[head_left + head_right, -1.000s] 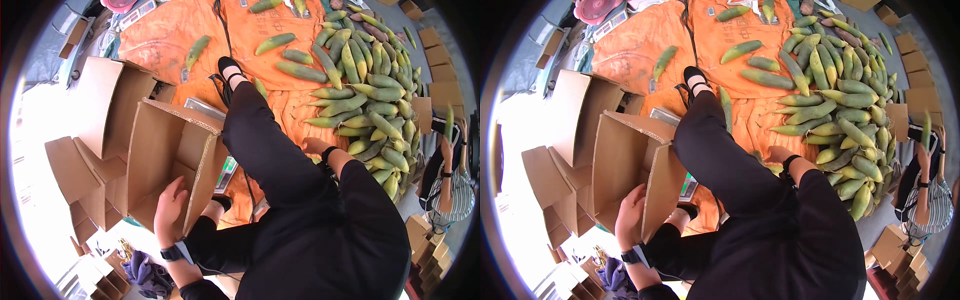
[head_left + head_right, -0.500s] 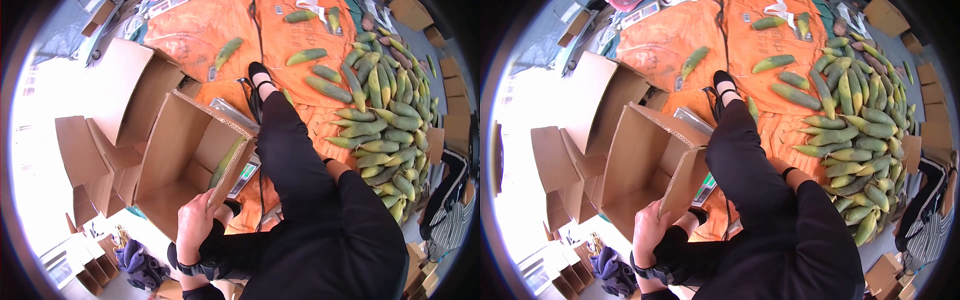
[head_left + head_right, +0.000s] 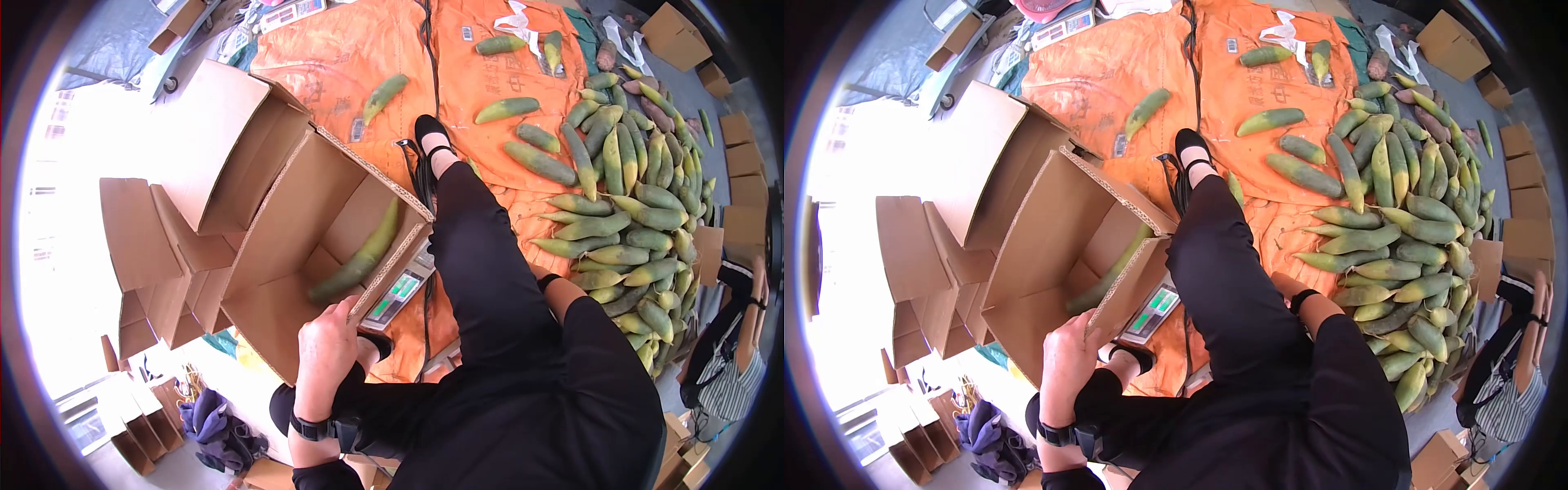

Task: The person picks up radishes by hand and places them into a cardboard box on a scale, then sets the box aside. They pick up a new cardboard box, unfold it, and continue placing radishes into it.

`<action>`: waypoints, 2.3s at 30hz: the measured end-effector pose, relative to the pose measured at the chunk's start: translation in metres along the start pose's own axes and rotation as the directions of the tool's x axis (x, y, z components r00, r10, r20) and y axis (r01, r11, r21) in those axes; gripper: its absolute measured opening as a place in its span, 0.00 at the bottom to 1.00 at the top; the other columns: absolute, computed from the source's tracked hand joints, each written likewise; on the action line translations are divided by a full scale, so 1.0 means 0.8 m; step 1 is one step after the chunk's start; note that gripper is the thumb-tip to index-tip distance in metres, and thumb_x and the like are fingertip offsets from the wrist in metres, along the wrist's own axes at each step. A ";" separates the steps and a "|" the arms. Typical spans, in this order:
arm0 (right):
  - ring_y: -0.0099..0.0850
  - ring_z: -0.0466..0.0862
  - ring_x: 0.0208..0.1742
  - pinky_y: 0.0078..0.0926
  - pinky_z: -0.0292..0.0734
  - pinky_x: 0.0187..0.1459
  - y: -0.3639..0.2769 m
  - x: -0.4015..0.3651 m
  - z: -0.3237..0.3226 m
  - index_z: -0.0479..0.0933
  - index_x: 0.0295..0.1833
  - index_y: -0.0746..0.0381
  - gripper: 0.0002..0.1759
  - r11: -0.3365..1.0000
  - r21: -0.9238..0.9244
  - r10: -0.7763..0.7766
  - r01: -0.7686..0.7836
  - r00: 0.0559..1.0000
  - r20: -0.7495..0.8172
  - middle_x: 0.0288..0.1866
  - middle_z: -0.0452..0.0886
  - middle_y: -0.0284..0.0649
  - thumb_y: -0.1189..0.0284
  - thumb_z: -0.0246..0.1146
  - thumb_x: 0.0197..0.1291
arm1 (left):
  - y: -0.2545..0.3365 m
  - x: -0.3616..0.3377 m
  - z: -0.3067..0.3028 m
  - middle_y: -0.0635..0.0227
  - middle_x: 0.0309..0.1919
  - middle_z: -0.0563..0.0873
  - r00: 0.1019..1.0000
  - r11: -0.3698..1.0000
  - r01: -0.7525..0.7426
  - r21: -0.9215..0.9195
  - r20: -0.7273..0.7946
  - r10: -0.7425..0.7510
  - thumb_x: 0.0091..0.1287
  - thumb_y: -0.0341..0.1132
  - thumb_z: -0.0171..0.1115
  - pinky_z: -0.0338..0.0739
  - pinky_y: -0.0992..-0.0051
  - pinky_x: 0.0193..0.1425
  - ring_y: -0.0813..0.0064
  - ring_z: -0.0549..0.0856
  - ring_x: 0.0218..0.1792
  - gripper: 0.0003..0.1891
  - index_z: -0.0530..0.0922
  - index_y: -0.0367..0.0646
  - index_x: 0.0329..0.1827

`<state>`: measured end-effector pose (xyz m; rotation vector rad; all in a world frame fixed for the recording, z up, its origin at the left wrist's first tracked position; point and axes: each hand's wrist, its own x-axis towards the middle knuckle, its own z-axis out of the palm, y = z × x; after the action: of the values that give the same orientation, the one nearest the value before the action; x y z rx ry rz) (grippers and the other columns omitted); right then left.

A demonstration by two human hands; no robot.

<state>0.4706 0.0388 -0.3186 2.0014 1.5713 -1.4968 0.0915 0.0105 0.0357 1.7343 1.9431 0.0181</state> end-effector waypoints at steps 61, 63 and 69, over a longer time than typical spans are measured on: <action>0.45 0.79 0.59 0.39 0.79 0.55 0.168 -0.194 -0.148 0.75 0.58 0.60 0.17 0.718 -0.137 0.563 -0.683 0.685 -0.464 0.64 0.70 0.43 0.72 0.59 0.63 | -0.099 0.038 0.026 0.44 0.52 0.82 0.977 0.988 0.094 -0.126 0.202 -0.067 0.63 0.28 0.58 0.76 0.67 0.55 0.54 0.84 0.50 0.22 0.73 0.34 0.61; 0.44 0.80 0.58 0.37 0.79 0.55 0.163 -0.195 -0.158 0.76 0.56 0.61 0.16 0.712 -0.201 0.554 -0.673 0.714 -0.428 0.63 0.73 0.44 0.72 0.58 0.63 | -0.112 0.038 0.030 0.45 0.52 0.82 0.995 0.979 0.060 -0.196 0.094 -0.042 0.62 0.27 0.59 0.77 0.66 0.55 0.55 0.85 0.48 0.22 0.74 0.34 0.61; 0.42 0.83 0.54 0.36 0.78 0.52 0.144 -0.198 -0.175 0.79 0.51 0.62 0.14 0.825 -0.287 0.397 -0.487 0.861 -0.319 0.51 0.83 0.47 0.69 0.56 0.64 | -0.100 0.023 0.007 0.47 0.50 0.83 0.999 0.982 0.005 -0.188 -0.048 -0.014 0.61 0.24 0.59 0.79 0.67 0.51 0.59 0.86 0.45 0.22 0.74 0.34 0.61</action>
<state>0.6564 -0.0148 -0.1757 2.1831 1.2106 -0.7468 0.0196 0.0119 -0.0043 1.6146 1.9178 0.2352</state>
